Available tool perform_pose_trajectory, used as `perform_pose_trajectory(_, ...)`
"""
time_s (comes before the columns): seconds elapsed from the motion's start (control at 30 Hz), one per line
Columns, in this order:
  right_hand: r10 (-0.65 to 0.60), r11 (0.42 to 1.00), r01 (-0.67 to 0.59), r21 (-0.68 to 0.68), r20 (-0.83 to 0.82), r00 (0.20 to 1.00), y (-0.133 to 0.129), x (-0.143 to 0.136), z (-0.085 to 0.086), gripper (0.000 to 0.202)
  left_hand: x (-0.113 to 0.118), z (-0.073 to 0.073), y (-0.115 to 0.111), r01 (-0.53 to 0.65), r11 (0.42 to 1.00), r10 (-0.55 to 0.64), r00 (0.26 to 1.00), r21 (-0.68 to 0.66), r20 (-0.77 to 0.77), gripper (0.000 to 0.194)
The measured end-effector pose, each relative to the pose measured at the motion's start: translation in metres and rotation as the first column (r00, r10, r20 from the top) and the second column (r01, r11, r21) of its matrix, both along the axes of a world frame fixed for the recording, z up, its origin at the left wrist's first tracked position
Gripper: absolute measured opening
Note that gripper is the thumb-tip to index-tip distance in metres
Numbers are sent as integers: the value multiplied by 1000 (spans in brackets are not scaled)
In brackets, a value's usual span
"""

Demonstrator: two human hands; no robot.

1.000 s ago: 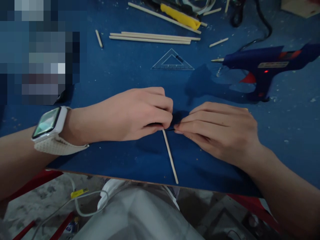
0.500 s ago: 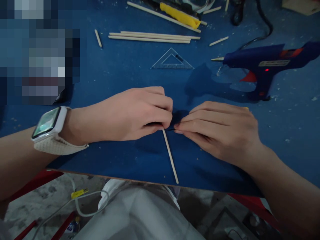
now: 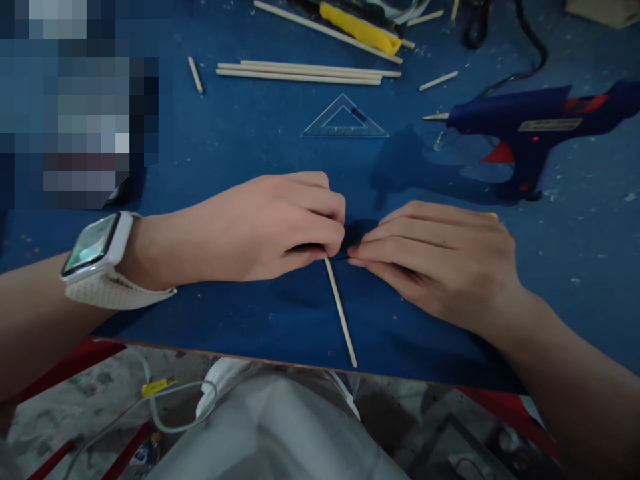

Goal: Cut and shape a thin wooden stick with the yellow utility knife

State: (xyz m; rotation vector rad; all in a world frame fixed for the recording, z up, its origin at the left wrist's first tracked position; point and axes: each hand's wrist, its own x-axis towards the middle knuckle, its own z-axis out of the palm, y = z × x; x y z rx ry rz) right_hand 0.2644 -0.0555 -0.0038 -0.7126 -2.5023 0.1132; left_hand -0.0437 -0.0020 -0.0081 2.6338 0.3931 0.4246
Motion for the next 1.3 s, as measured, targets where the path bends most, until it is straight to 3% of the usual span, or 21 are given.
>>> perform_pose_trajectory(0.43,-17,1000,17,-11,15,1000,-1,-3,-2,21,-1,0,-1,8,999,-8,1000,31,-12,33)
perform_pose_trajectory(0.63,8,1000,-8,-5,4,1000,-2,-6,-6,21,3,4,-5,-80,996,77,995,-44,-55,33)
perform_pose_trajectory(0.87,22,995,-23,95,16,1000,-7,-12,-9,17,4,6,-4,-81,995,76,993,-59,-87,36)
perform_pose_trajectory(1.13,-34,999,37,30,-85,996,3,8,-4,24,-1,8,-2,-38,995,36,999,-96,-25,29)
perform_pose_trajectory(1.3,15,1000,-15,-1,-12,1000,3,4,-1,23,-3,7,0,-52,990,51,999,-129,-14,28)
